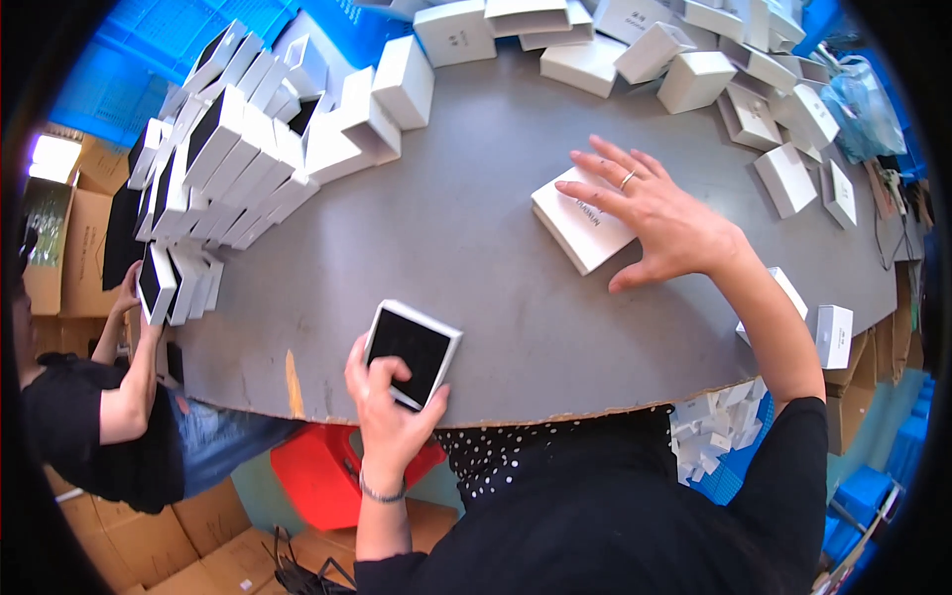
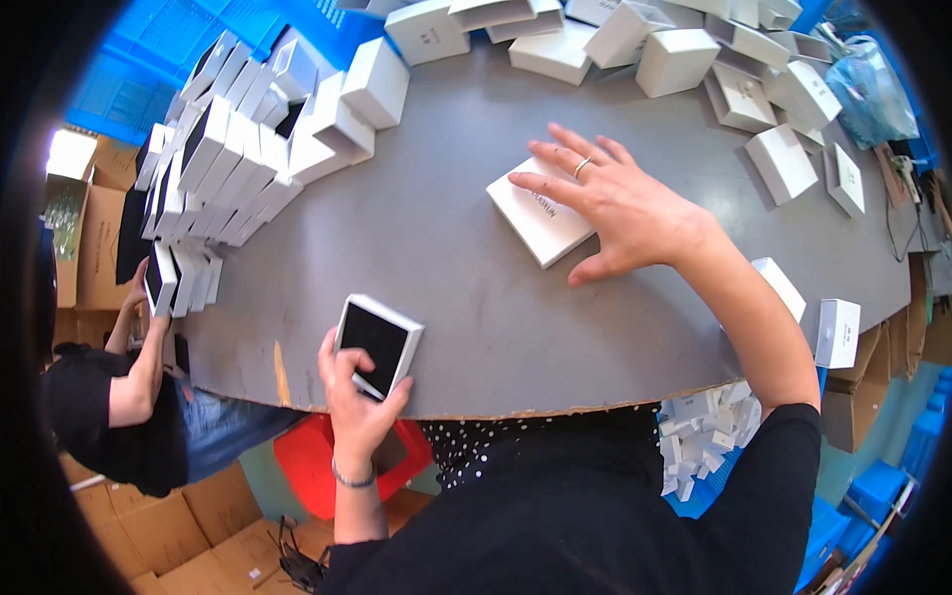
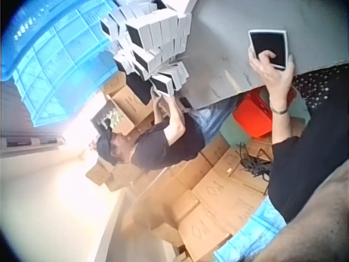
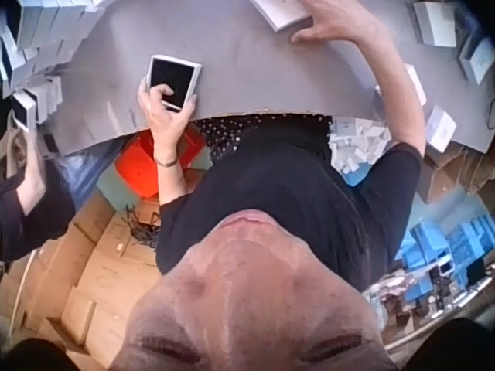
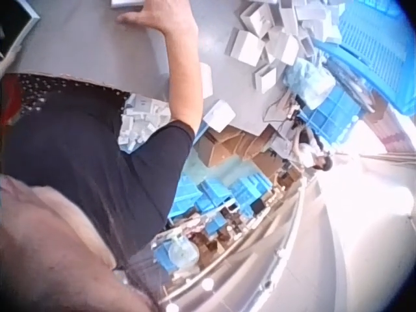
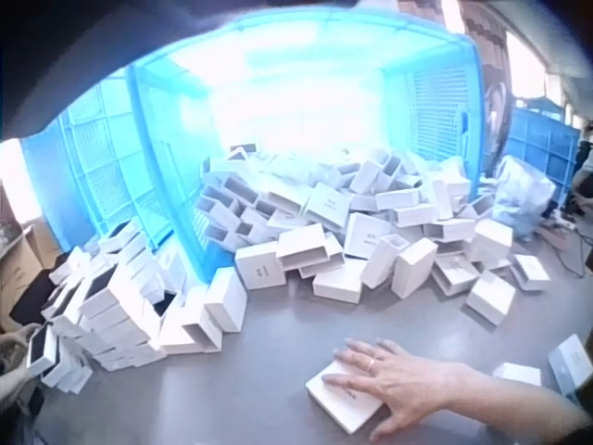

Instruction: Packing items into white gift boxes with black inserts at a factory workstation.

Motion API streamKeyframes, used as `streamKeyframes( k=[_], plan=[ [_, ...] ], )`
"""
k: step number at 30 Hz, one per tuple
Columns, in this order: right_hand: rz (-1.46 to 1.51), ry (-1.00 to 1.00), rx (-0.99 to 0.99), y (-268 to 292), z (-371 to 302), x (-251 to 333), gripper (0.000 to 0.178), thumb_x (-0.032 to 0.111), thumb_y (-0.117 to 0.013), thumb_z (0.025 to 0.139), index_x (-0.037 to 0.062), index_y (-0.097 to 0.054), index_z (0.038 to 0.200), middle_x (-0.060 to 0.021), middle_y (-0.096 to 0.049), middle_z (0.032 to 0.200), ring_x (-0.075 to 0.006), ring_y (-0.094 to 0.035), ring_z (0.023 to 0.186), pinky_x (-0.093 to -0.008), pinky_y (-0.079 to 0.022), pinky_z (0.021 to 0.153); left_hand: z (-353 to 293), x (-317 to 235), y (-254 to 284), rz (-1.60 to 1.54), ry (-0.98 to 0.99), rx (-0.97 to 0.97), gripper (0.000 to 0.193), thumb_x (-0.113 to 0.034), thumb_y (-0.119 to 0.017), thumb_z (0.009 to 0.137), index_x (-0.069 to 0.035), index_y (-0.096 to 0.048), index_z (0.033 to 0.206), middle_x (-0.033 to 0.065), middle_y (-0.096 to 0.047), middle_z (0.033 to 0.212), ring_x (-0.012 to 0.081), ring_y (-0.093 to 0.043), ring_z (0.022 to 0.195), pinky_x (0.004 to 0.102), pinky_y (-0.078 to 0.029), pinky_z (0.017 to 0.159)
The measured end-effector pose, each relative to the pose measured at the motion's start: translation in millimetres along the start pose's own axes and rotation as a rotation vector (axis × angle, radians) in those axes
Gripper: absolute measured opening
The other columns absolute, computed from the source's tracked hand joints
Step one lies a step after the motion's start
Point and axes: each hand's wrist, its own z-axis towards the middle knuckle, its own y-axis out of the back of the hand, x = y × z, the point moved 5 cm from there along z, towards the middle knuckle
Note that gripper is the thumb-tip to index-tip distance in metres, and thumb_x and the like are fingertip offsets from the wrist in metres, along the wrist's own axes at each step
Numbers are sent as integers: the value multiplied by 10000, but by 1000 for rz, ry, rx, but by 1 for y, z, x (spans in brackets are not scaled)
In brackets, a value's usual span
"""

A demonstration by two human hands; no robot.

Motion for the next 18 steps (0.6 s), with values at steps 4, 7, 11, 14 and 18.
streamKeyframes(
  k=[4,7,11,14,18],
  plan=[
    [190,-26,46,-14,17,33,1077,275,-912,577,89,-417,1515,-209,-473,1428,-429,-414,1343,-503,-404,1133,35,-17,-23,-115,-166,70,494,-152,-890,639,-91,-524,965,251,-452,1406,440,-380,1377,518,-354,1103],
    [286,53,-81,-34,14,71,1035,283,-907,567,49,-467,1475,-217,-497,1351,-433,-454,1260,-498,-449,1068,48,-34,-40,-160,-226,46,492,-143,-880,640,-96,-529,982,233,-449,1409,429,-389,1347,520,-352,1097],
    [373,50,-138,-37,2,66,1007,258,-896,554,53,-494,1454,-205,-487,1340,-420,-460,1246,-500,-456,1052,47,-36,-46,-187,-285,93,494,-137,-870,642,-104,-536,1003,218,-433,1422,417,-397,1314,523,-340,1097],
    [404,93,-152,-35,0,63,1015,249,-897,531,59,-503,1447,-201,-487,1339,-414,-462,1248,-498,-456,1048,45,-41,-39,-128,-401,203,508,-139,-872,640,-107,-533,1016,215,-419,1434,414,-405,1302,523,-335,1097],
    [419,57,-126,-34,-2,55,1032,255,-903,506,75,-511,1444,-201,-494,1334,-410,-464,1250,-493,-458,1040,42,-40,-47,-200,-309,163,526,-155,-874,642,-118,-559,1061,211,-414,1436,421,-404,1302,523,-327,1103]
  ],
)
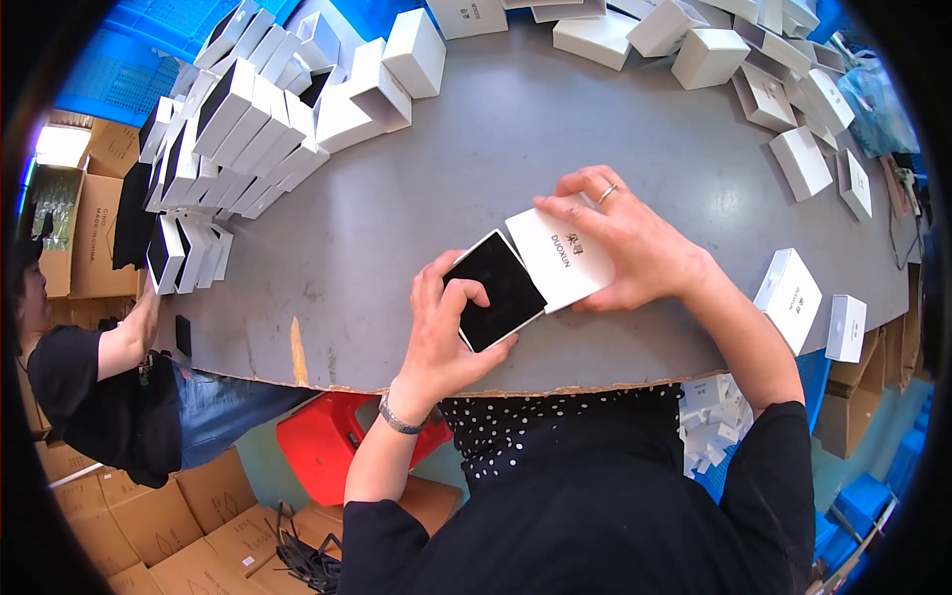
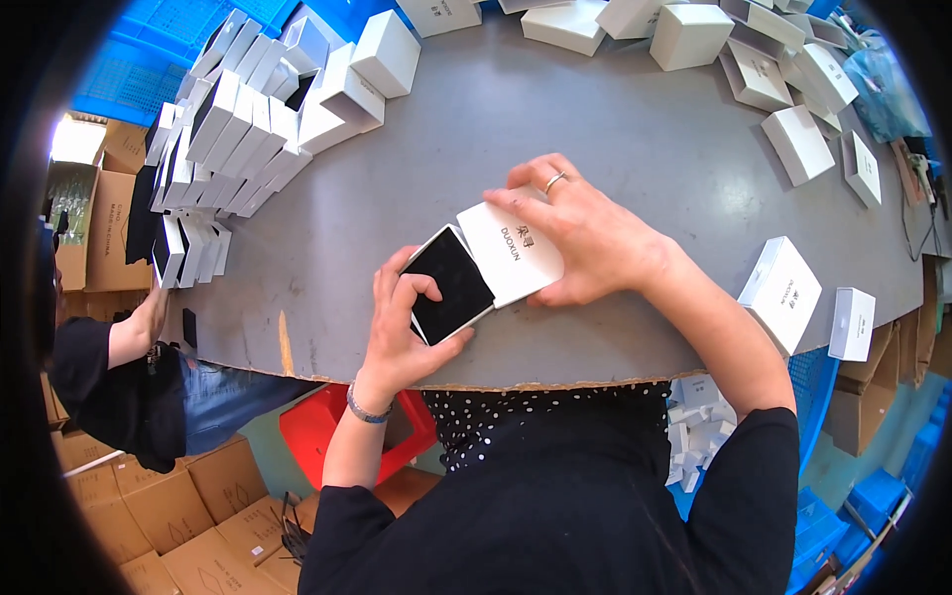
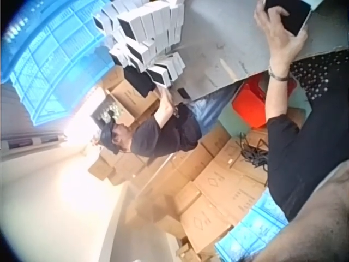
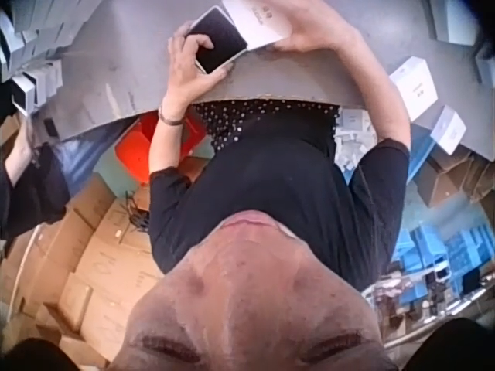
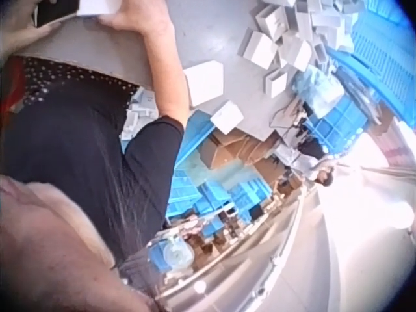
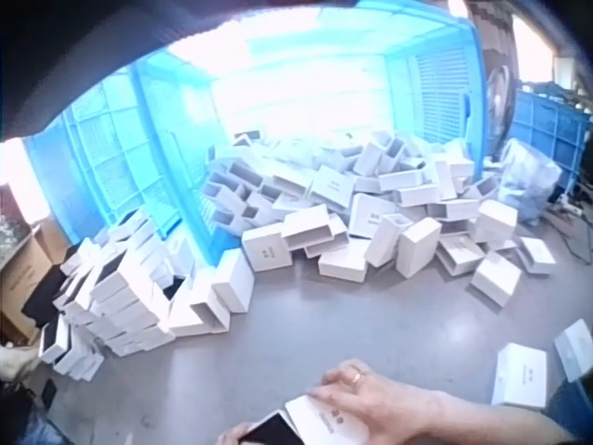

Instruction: Packing items into white gift boxes with black inserts at a factory workstation.

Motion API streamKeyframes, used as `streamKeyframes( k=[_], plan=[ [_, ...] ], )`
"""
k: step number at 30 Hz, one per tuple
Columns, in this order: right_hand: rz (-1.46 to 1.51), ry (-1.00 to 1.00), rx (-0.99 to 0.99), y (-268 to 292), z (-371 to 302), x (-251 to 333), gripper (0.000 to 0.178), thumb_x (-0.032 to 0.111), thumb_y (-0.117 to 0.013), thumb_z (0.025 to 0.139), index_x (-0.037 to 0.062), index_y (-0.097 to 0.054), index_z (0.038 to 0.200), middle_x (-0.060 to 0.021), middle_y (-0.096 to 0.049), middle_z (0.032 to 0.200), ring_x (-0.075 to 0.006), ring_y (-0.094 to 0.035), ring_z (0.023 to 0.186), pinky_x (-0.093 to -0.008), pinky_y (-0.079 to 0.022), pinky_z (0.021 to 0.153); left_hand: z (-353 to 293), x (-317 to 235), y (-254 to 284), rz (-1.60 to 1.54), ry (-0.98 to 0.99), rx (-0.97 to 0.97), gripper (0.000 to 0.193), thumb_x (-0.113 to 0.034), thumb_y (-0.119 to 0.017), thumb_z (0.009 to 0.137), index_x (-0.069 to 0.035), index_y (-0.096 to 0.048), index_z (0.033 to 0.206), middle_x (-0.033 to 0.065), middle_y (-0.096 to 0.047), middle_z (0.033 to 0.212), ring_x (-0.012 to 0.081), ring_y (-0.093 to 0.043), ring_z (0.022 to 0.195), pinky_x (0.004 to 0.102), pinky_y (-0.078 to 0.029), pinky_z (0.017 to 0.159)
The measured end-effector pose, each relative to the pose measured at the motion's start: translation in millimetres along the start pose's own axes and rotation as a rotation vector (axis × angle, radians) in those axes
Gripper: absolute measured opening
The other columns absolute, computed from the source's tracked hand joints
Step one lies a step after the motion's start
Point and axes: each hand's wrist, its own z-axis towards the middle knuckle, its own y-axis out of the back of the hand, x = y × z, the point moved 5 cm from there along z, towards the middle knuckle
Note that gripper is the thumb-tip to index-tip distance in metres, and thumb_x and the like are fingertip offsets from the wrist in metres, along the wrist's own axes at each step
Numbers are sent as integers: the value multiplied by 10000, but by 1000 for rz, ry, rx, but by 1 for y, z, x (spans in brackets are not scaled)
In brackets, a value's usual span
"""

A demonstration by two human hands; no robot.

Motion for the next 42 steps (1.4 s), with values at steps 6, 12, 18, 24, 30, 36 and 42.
streamKeyframes(
  k=[6,12,18,24,30,36,42],
  plan=[
    [-64,-78,-60,12,-17,-8,1031,272,-902,497,80,-522,1436,-212,-502,1341,-421,-467,1255,-491,-462,1029,0,-2,-2,104,-23,-44,648,-178,-857,666,-187,-602,1262,222,-400,1444,413,-383,1319,529,-313,1106],
    [-50,-56,-88,4,-12,0,1000,259,-888,507,79,-533,1424,-212,-515,1322,-435,-474,1242,-502,-466,1023,3,-6,-6,127,-54,-6,625,-201,-850,672,-189,-616,1251,223,-399,1443,416,-378,1319,528,-311,1108],
    [-78,-22,-73,-2,-11,9,969,255,-889,525,73,-545,1412,-212,-515,1318,-435,-482,1232,-503,-470,1020,1,-8,-7,124,10,-89,628,-149,-847,669,-157,-587,1240,213,-417,1431,405,-380,1336,508,-346,1101],
    [-45,-34,-170,-4,-15,3,950,286,-893,536,71,-563,1401,-217,-522,1308,-438,-488,1230,-502,-464,1027,2,-11,-12,112,10,-63,626,-160,-848,681,-155,-588,1251,218,-405,1451,407,-367,1360,516,-341,1107],
    [-66,-73,-182,3,-22,-2,977,298,-899,521,74,-555,1408,-216,-518,1313,-433,-484,1238,-505,-458,1030,1,-12,-15,168,24,-97,629,-182,-834,704,-178,-592,1285,226,-383,1473,410,-364,1360,521,-334,1112],
    [-71,-92,-191,7,-27,-6,990,297,-898,509,64,-548,1405,-205,-515,1307,-426,-487,1222,-502,-453,1032,3,-13,-15,218,35,-116,634,-174,-822,716,-198,-593,1307,227,-380,1470,416,-366,1353,522,-325,1111],
    [-142,-92,-204,6,-25,2,961,288,-892,527,58,-553,1396,-202,-515,1300,-423,-487,1218,-500,-457,1030,3,-16,-16,217,78,-167,604,-220,-824,723,-255,-618,1290,231,-376,1457,423,-378,1317,532,-294,1113]
  ],
)
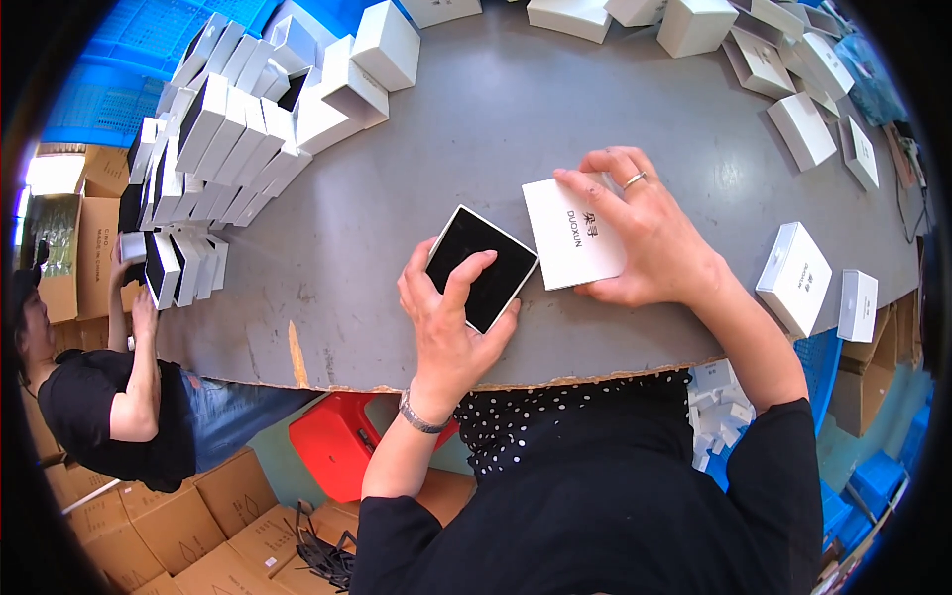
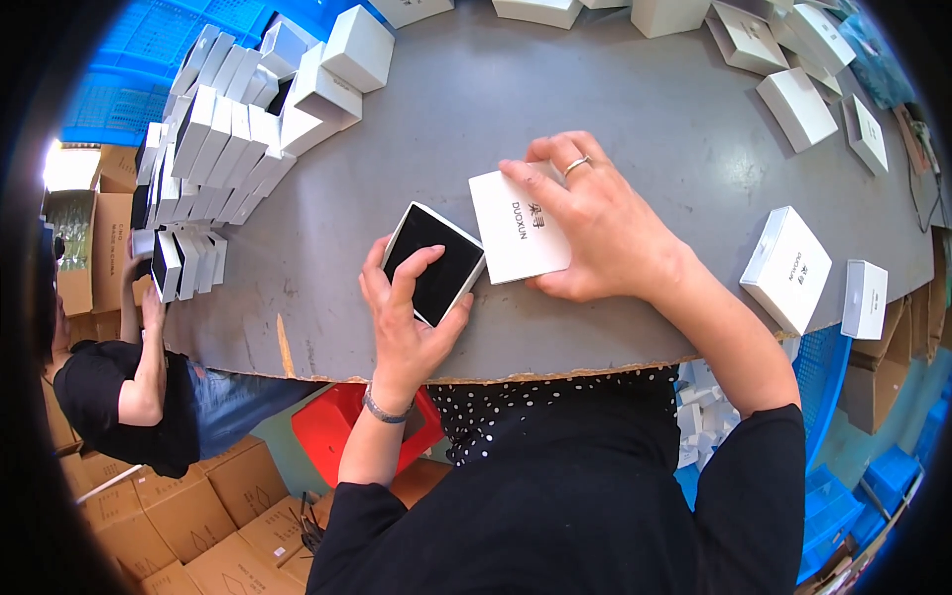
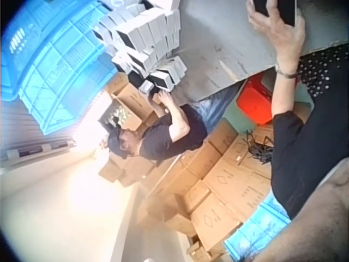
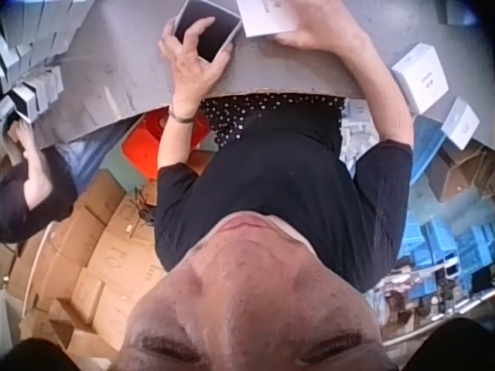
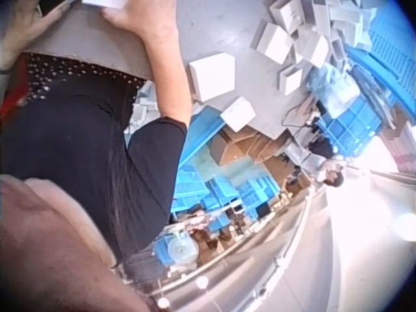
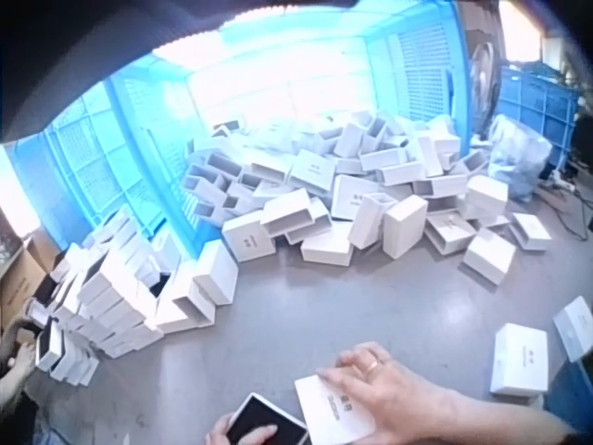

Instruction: Packing items into white gift boxes with black inserts at a factory workstation.

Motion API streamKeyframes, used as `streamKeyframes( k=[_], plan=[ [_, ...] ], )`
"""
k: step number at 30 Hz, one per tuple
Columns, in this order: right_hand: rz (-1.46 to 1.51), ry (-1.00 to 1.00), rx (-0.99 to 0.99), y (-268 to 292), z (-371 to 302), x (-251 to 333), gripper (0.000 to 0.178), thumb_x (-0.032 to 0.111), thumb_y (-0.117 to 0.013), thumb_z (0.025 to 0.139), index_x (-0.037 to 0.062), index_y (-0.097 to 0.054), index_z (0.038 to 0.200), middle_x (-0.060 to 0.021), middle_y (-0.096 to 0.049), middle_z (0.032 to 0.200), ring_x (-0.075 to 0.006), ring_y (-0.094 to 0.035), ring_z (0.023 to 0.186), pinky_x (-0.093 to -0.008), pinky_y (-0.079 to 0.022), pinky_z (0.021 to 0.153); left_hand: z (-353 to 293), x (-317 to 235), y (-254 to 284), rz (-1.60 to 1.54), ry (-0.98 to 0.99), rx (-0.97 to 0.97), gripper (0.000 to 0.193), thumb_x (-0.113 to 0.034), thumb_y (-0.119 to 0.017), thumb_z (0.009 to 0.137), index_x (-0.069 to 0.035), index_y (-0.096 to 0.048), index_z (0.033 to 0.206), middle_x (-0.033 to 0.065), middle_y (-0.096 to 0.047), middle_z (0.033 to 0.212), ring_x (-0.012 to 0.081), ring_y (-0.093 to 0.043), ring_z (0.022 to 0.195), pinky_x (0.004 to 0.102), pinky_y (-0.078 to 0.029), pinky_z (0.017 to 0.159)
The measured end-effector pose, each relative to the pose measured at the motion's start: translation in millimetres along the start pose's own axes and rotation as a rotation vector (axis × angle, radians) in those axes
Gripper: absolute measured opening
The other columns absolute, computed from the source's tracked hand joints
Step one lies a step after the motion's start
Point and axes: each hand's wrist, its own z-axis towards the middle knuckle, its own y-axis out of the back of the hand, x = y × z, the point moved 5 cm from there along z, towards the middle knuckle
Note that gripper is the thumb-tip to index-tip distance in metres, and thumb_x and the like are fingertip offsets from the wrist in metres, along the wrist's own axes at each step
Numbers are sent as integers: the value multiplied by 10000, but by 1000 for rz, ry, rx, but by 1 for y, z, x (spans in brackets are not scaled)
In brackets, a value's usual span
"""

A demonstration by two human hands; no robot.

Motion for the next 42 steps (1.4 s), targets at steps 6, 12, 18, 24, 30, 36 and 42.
streamKeyframes(
  k=[6,12,18,24,30,36,42],
  plan=[
    [-49,18,-10,3,3,6,935,277,-888,540,64,-560,1390,-194,-518,1293,-425,-489,1218,-494,-467,1026,3,-13,6,156,-95,-41,612,-186,-828,696,-224,-628,1273,238,-406,1435,418,-387,1319,518,-310,1105],
    [-12,9,-34,1,1,-1,928,276,-884,539,60,-564,1383,-195,-512,1296,-417,-487,1220,-490,-464,1028,9,-15,8,170,-133,-12,583,-196,-824,708,-218,-639,1260,237,-402,1452,424,-379,1331,524,-299,1117],
    [94,-31,-55,0,-3,-14,960,320,-883,515,50,-560,1378,-202,-505,1305,-414,-486,1216,-486,-452,1027,5,-6,0,51,-113,5,579,-169,-808,758,-240,-672,1316,247,-371,1512,433,-317,1392,523,-256,1164],
    [40,-13,-40,2,-1,-10,957,314,-879,515,50,-557,1377,-208,-509,1300,-418,-486,1217,-491,-457,1019,3,-13,-3,153,-133,58,514,-137,-788,779,-247,-726,1277,222,-351,1557,442,-294,1408,527,-234,1180],
    [-3,-3,-9,0,3,-1,927,287,-871,523,52,-566,1367,-206,-527,1280,-423,-499,1205,-494,-463,1018,6,-11,-3,70,-168,41,465,-147,-793,766,-230,-753,1221,236,-347,1573,448,-332,1390,533,-251,1167],
    [97,59,22,3,2,-6,910,279,-848,525,55,-578,1364,-205,-530,1271,-418,-494,1202,-497,-461,1020,5,-13,2,-49,-395,82,507,-151,-829,672,-293,-772,1156,215,-401,1549,420,-389,1322,513,-310,1105],
    [251,149,116,-6,1,-4,942,284,-830,506,42,-569,1378,-205,-520,1275,-409,-489,1197,-487,-454,1024,5,-11,-7,-325,-427,214,656,-127,-854,666,-189,-657,1289,251,-334,1532,436,-369,1368,535,-342,1123]
  ],
)
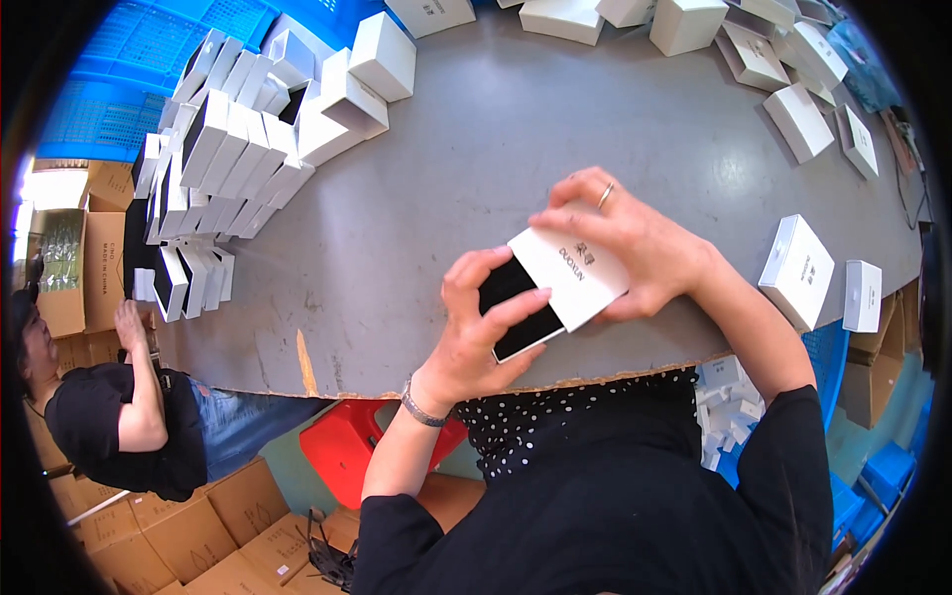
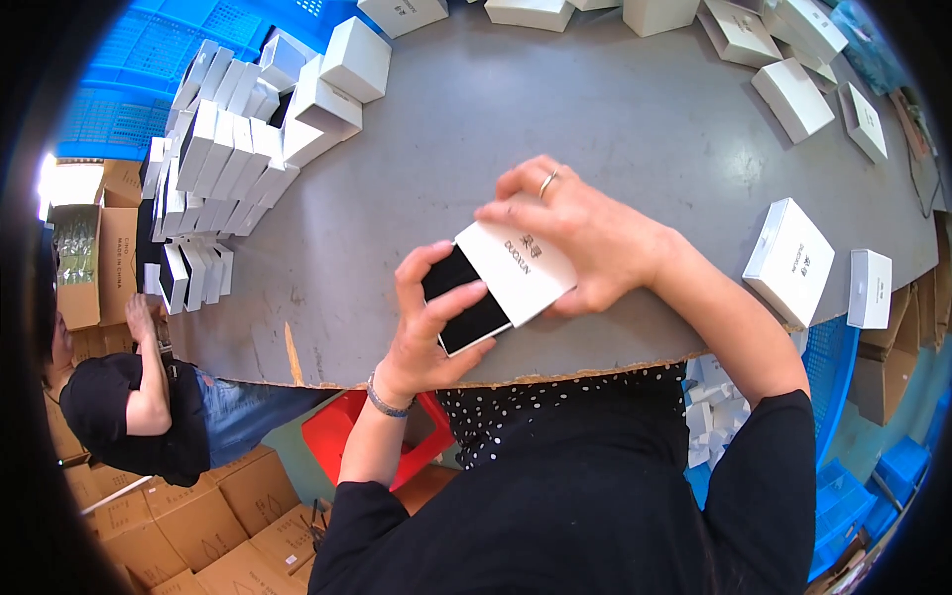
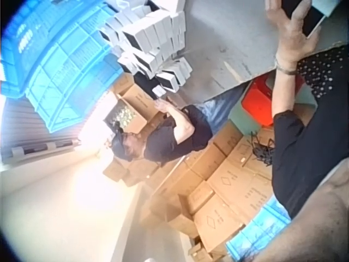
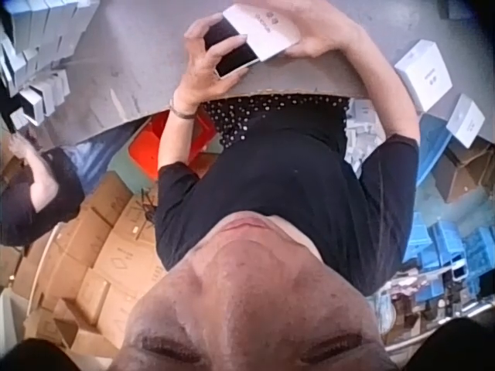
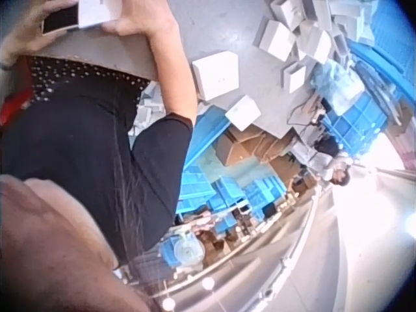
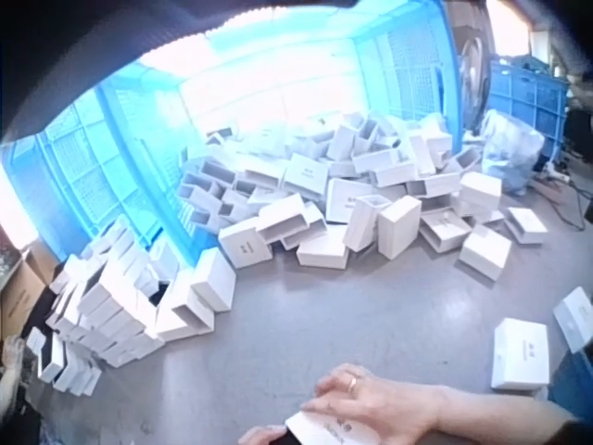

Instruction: Packing items into white gift boxes with black inserts at a factory workstation.

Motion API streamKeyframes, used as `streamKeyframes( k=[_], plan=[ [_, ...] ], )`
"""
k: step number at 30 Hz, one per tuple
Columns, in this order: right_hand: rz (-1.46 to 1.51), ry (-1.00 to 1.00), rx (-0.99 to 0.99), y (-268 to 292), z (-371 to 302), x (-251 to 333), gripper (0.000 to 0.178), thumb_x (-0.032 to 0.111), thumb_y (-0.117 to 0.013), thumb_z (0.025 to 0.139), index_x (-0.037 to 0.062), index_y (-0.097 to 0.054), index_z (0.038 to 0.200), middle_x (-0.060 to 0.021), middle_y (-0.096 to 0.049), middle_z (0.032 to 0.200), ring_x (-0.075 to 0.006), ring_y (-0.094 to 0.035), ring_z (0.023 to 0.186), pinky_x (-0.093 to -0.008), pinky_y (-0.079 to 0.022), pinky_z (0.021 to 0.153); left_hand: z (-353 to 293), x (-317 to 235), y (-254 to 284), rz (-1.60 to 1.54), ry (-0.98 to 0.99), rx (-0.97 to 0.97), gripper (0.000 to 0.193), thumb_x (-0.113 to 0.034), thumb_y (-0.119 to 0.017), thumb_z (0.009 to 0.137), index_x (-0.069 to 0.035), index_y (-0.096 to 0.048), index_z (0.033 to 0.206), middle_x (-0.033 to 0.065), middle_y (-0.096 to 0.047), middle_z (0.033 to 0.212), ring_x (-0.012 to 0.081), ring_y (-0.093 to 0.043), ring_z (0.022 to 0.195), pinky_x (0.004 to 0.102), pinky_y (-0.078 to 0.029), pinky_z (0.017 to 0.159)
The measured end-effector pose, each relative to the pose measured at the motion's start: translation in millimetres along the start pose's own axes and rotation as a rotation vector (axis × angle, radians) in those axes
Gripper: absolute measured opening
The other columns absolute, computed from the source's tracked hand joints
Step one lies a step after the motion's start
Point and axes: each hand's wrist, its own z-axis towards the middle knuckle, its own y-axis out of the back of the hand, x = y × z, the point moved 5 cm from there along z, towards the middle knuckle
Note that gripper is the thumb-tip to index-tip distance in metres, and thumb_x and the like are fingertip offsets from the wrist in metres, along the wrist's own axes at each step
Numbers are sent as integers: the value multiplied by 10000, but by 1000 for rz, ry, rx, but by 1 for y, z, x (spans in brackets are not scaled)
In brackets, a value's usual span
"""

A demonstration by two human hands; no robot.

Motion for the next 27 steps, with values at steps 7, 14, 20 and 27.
streamKeyframes(
  k=[7,14,20,27],
  plan=[
    [-24,-75,-51,-28,6,10,967,306,-840,510,35,-544,1391,-224,-483,1281,-426,-466,1214,-521,-400,1055,-1,25,-4,-300,279,-228,1011,-549,-616,918,2,-141,1620,239,-74,1679,410,-107,1548,532,-140,1230],
    [-194,-149,83,-22,14,26,1007,317,-878,556,118,-504,1469,-251,-466,1361,-442,-416,1308,-540,-357,1102,33,20,-3,-432,243,-259,941,-461,-633,915,-6,-196,1614,245,-92,1671,405,-54,1556,529,-102,1238],
    [-687,-955,233,105,-82,37,963,283,-904,515,108,-561,1397,-210,-488,1396,-418,-414,1367,-519,-298,1178,27,82,211,889,212,-775,735,-392,-832,775,-71,-543,1370,226,-359,1468,382,-310,1394,544,-286,1133],
    [-537,-110,91,53,90,13,815,36,-798,734,138,-471,1474,-154,-361,1593,-309,-281,1524,-424,-297,1235,64,129,284,1064,273,-598,603,-401,-844,743,-119,-595,1214,139,-574,1221,327,-496,1210,500,-325,1093]
  ],
)
